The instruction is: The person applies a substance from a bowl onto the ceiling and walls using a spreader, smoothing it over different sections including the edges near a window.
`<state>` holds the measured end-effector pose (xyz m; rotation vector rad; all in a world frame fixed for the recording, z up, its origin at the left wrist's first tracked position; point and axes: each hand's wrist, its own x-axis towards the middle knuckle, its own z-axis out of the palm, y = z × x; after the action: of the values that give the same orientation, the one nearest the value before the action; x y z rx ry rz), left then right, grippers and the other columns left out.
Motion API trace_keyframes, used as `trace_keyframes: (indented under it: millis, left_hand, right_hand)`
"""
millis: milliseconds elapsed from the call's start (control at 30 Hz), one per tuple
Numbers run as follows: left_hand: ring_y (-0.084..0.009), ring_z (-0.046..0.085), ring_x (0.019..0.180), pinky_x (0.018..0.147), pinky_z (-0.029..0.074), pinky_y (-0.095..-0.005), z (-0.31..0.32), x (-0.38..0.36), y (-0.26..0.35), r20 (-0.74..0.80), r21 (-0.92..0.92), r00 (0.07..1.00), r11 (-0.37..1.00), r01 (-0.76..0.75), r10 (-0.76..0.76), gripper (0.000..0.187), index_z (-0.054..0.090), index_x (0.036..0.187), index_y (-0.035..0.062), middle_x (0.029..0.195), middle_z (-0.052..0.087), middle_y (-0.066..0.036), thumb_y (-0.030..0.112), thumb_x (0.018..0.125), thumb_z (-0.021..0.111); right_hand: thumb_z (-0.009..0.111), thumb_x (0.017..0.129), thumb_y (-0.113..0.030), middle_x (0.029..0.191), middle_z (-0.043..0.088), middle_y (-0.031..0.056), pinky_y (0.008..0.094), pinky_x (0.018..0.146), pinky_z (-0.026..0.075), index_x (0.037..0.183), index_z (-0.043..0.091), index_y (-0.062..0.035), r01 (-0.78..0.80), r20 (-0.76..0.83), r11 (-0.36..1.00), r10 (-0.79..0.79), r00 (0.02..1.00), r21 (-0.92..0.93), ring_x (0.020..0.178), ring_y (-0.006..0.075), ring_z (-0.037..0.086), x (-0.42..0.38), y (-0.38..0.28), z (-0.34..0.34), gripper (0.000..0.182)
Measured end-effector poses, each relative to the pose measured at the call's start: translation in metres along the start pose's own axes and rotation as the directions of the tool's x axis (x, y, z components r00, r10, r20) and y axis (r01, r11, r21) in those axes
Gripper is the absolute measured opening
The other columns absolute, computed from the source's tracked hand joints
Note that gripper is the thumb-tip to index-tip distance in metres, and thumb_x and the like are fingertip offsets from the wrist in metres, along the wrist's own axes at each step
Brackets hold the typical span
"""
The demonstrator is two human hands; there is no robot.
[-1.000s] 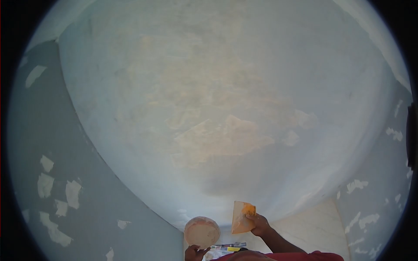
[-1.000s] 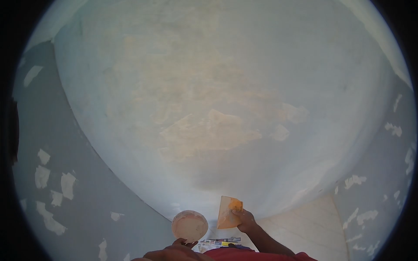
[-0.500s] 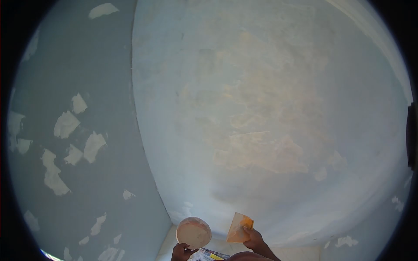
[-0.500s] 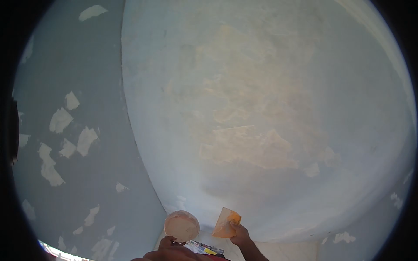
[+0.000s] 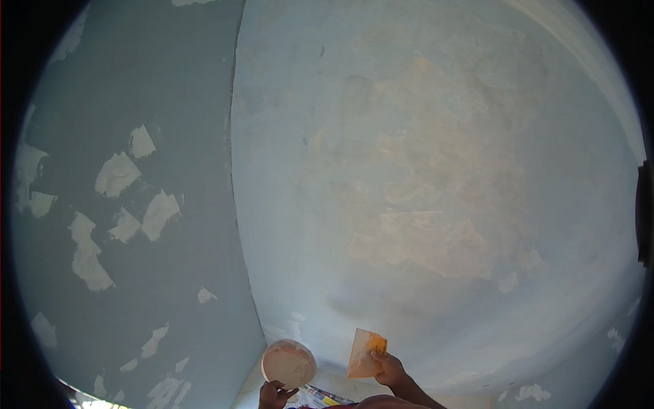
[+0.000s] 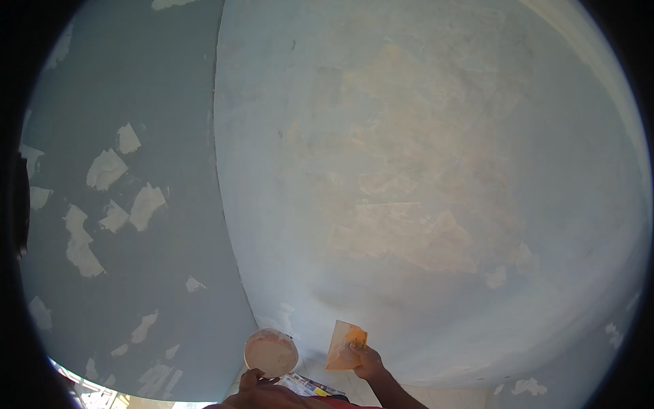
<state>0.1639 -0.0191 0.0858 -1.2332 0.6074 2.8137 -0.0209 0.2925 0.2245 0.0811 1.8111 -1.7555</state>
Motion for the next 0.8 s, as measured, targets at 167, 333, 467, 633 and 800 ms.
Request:
trace_keyframes:
  millis: [167,333,467,633,800]
  left_hand:
    - [-0.0455,0.055,0.116,0.093,0.054,-0.0610,-0.007,-0.006,-0.007,0.160,-0.080,0.987,0.996,0.033,-0.020,0.057,0.032,0.136,-0.0057,0.128,0.046,-0.028,-0.003,0.081,0.046]
    - [-0.0303,0.069,0.085,0.079,0.059,-0.0436,-0.027,0.002,-0.045,0.377,-0.123,0.887,0.963,-0.239,0.268,0.033,0.063,0.094,-0.0063,0.100,0.068,-0.017,0.005,0.070,0.082]
    - [-0.0293,0.069,0.089,0.077,0.060,-0.0420,-0.034,-0.009,-0.043,0.199,0.031,0.953,0.970,-0.239,0.228,0.033,0.060,0.096,-0.0053,0.098,0.068,-0.018,0.002,0.071,0.079]
    - [-0.0342,0.064,0.105,0.080,0.058,-0.0458,-0.034,-0.041,-0.013,0.288,0.388,0.912,0.835,-0.389,0.291,0.031,0.054,0.099,-0.0069,0.110,0.063,-0.024,0.001,0.074,0.070]
    - [-0.0473,0.052,0.121,0.094,0.053,-0.0610,-0.028,-0.042,0.006,0.147,-0.039,0.976,0.987,-0.155,0.159,0.052,0.041,0.127,-0.0102,0.126,0.049,-0.029,0.001,0.078,0.050]
  right_hand:
    - [0.060,0.098,-0.025,0.115,0.062,0.0041,0.0300,0.094,0.045,0.127,0.052,-0.0055,-0.035,-0.028,0.996,0.037,0.999,0.086,0.110,0.0148,0.060,-0.033,-0.024,0.018,0.037]
    - [0.062,0.096,-0.023,0.116,0.061,0.0046,0.0331,0.095,0.046,0.128,0.051,-0.0051,-0.032,0.063,0.907,0.006,0.998,0.419,0.110,0.0145,0.060,-0.057,-0.039,0.032,0.038]
    - [0.062,0.097,-0.023,0.114,0.062,0.0048,0.0339,0.093,0.048,0.126,0.054,-0.0046,-0.067,0.043,0.919,0.054,0.998,0.388,0.108,0.0151,0.061,-0.042,-0.033,0.023,0.036]
    - [0.067,0.095,-0.035,0.089,0.066,-0.0001,0.0281,0.073,0.049,0.111,0.066,-0.0019,0.567,-0.094,0.565,-0.753,0.651,-0.599,0.081,0.0080,0.059,-0.090,-0.238,0.012,0.037]
    - [0.062,0.095,-0.018,0.097,0.073,0.0120,0.0351,0.070,0.056,0.119,0.067,-0.0103,0.022,0.539,-0.599,-0.735,-0.411,-0.800,0.080,0.0259,0.072,-0.171,-0.532,0.080,0.026]
